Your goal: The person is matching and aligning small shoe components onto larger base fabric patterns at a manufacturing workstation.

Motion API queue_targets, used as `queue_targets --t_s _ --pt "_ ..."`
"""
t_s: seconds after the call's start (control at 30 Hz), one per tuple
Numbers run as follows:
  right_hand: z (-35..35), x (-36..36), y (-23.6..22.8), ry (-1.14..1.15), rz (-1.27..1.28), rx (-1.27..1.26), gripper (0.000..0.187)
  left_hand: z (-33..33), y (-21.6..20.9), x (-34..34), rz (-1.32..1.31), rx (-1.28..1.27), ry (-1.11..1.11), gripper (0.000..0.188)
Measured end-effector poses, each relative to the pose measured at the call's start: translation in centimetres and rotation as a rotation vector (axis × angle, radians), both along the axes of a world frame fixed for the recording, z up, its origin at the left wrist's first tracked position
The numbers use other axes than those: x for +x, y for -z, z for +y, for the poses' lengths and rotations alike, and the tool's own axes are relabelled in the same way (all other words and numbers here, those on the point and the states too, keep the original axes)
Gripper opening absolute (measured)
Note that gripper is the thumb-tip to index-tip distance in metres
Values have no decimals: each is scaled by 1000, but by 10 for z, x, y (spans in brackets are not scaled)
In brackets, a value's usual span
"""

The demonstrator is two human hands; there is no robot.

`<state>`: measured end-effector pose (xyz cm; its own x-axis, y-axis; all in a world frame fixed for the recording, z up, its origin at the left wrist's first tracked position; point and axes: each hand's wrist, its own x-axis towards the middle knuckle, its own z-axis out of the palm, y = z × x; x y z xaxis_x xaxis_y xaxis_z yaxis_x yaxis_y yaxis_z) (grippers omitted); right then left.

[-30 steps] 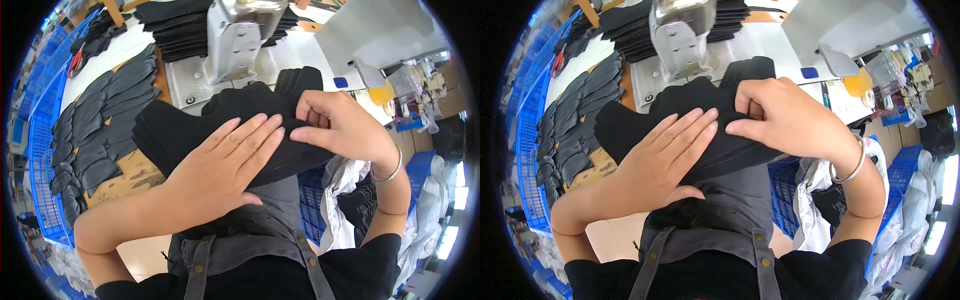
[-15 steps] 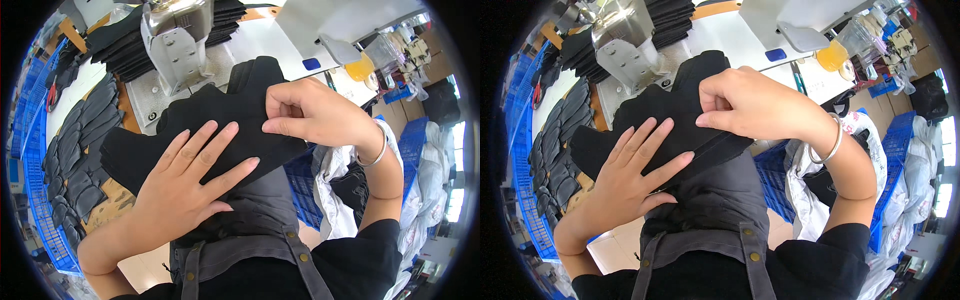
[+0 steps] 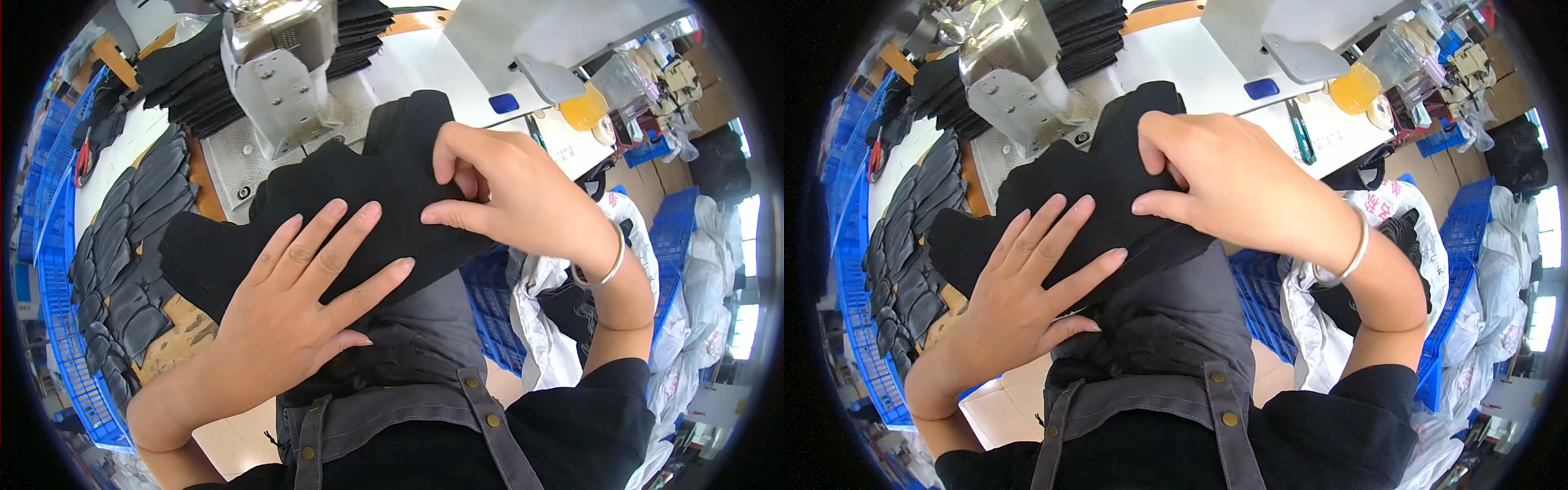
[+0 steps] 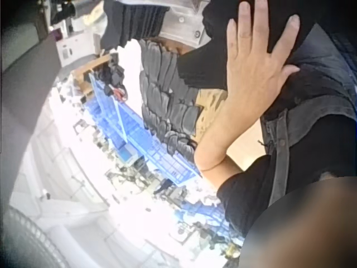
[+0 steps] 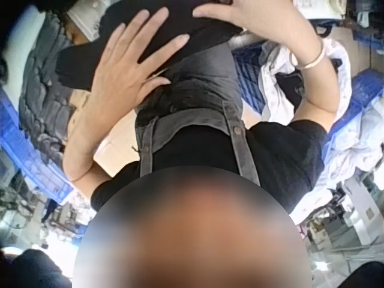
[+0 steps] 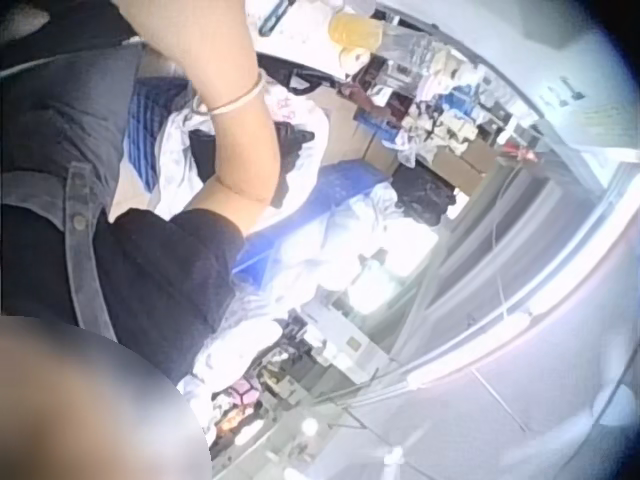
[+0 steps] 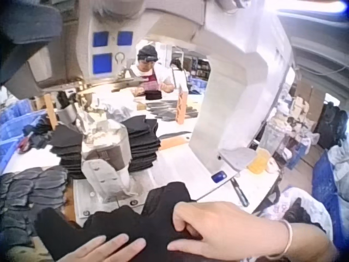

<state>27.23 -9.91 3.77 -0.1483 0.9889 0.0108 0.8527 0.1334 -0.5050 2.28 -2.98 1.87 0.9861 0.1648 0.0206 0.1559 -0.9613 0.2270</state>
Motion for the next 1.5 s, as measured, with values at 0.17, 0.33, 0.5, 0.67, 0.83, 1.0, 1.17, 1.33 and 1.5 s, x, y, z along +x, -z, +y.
queue_targets --t_s 0.17,0.33,0.5,0.67,0.83,1.0,1.17,1.33,1.5 --pt "-22 -20 16 -262 -412 365 64 1 3 -4 -55 -13 27 83" --pt "-14 -10 22 -321 -452 379 60 -7 4 -13 -38 60 -97 95" --pt "-9 -4 14 -392 -470 416 55 -20 -7 -39 81 378 -289 88" --pt "0 -3 4 -494 -454 444 49 -18 -21 -40 103 460 -299 86" --pt "-7 -5 -4 -510 -761 836 34 -7 -7 -18 -185 574 -309 63" --pt "-9 -19 -16 -399 -739 1085 42 -10 -48 -45 -200 633 -421 56" --pt "-13 -13 -2 -374 -427 907 39 17 -72 -105 -370 591 -817 41" --pt "-4 -19 39 -354 -230 903 20 112 -72 -119 -489 766 -1037 27" --pt "1 -19 55 -256 -89 877 15 203 -45 -22 -598 862 -556 7"
